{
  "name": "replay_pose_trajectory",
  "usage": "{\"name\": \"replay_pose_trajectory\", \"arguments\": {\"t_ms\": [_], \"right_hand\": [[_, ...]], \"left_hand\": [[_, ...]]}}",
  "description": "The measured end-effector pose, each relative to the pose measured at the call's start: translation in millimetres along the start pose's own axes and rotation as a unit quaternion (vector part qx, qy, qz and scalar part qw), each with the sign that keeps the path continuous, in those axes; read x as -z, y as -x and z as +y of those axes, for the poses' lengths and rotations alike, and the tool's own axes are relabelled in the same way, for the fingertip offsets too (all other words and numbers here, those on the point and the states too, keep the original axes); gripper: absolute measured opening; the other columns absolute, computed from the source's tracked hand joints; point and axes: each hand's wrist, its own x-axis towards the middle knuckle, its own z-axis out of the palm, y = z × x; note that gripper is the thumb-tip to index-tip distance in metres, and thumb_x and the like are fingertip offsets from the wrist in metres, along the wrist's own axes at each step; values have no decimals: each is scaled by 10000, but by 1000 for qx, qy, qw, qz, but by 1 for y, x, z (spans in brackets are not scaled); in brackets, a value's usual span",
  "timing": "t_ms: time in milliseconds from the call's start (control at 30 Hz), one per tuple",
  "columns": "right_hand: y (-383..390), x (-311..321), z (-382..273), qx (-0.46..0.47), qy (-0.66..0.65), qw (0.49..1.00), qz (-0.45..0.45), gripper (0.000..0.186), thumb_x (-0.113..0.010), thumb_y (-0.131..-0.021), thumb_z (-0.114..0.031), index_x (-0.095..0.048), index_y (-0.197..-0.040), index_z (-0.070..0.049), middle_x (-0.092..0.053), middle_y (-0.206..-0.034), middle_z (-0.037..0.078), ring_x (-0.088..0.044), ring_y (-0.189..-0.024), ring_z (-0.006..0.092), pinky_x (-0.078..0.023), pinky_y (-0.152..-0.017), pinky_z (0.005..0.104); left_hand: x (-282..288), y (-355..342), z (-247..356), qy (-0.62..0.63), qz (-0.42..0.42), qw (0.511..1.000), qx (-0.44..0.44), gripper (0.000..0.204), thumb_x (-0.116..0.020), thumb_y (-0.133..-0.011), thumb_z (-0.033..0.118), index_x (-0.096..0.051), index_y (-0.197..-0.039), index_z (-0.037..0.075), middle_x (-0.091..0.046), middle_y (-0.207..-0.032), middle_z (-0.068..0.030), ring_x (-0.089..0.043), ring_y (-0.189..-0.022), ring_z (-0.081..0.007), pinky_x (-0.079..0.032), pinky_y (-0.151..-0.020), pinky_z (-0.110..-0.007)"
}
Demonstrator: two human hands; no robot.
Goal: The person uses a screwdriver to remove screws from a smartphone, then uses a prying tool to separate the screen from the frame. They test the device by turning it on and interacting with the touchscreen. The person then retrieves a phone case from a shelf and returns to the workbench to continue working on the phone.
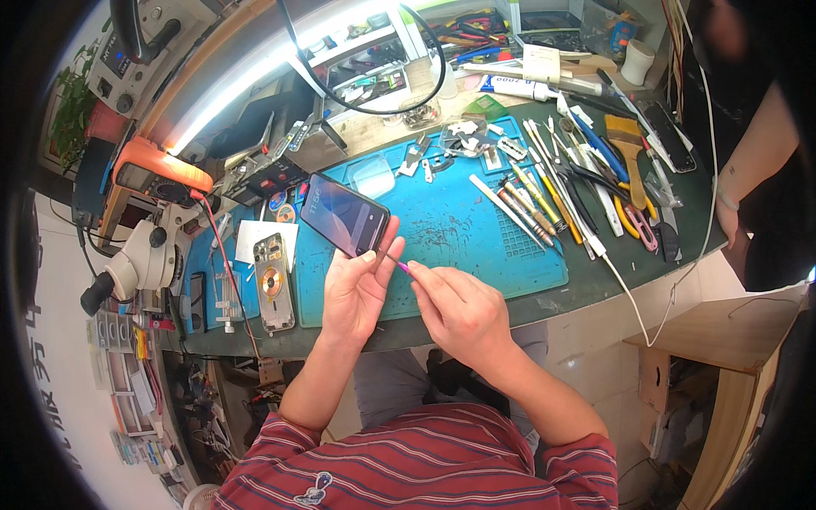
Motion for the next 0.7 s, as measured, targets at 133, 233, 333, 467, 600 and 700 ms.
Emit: {"name": "replay_pose_trajectory", "arguments": {"t_ms": [133, 233, 333, 467, 600, 700], "right_hand": [[1, -1, 0, -2, -5, 1000, 0, 297, -753, -824, -27, -699, -1116, -40, -702, -876, 90, -701, -742, 245, -564, -620, 345], [-1, -2, 3, -4, 0, 1000, 1, 293, -755, -822, -28, -699, -1110, -48, -701, -883, 94, -700, -741, 249, -564, -617, 347], [1, -1, 2, -4, -2, 1000, 7, 295, -758, -820, -27, -701, -1107, -59, -689, -901, 90, -691, -728, 248, -555, -606, 347], [-2, 6, -10, -58, -17, 998, -20, 285, -762, -817, -22, -700, -1092, -67, -658, -922, 72, -665, -701, 243, -533, -591, 351], [-3, 2, -3, -52, -42, 998, 20, 219, -775, -833, -69, -692, -1036, -67, -655, -889, 70, -647, -667, 250, -517, -588, 358], [-3, 1, 1, -39, -33, 999, 18, 195, -773, -857, -121, -687, -1025, -67, -671, -828, 77, -646, -664, 256, -511, -583, 356]], "left_hand": [[-1, 2, 0, -2, -1, 1000, -1, 538, -521, -944, -56, -347, -1450, -13, -493, -1437, -158, -420, -1430, -331, -401, -1183, -463], [-3, -2, 0, -8, -6, 1000, -5, 530, -528, -942, -52, -356, -1441, -15, -502, -1424, -154, -432, -1421, -328, -408, -1178, -460], [-3, 0, -2, -18, -1, 1000, -1, 519, -536, -941, -45, -369, -1432, -15, -511, -1412, -149, -445, -1411, -325, -414, -1173, -457], [0, 1, -3, -23, 6, 1000, -6, 517, -553, -940, -40, -379, -1426, -12, -520, -1404, -146, -458, -1402, -319, -421, -1168, -459], [-3, 0, -2, -30, 1, 999, -14, 507, -564, -944, -30, -385, -1418, -9, -519, -1411, -154, -470, -1394, -316, -423, -1165, -471], [-3, 1, -2, -40, -1, 999, -13, 515, -568, -944, -26, -380, -1423, -5, -512, -1422, -160, -470, -1393, -321, -422, -1163, -478]]}}
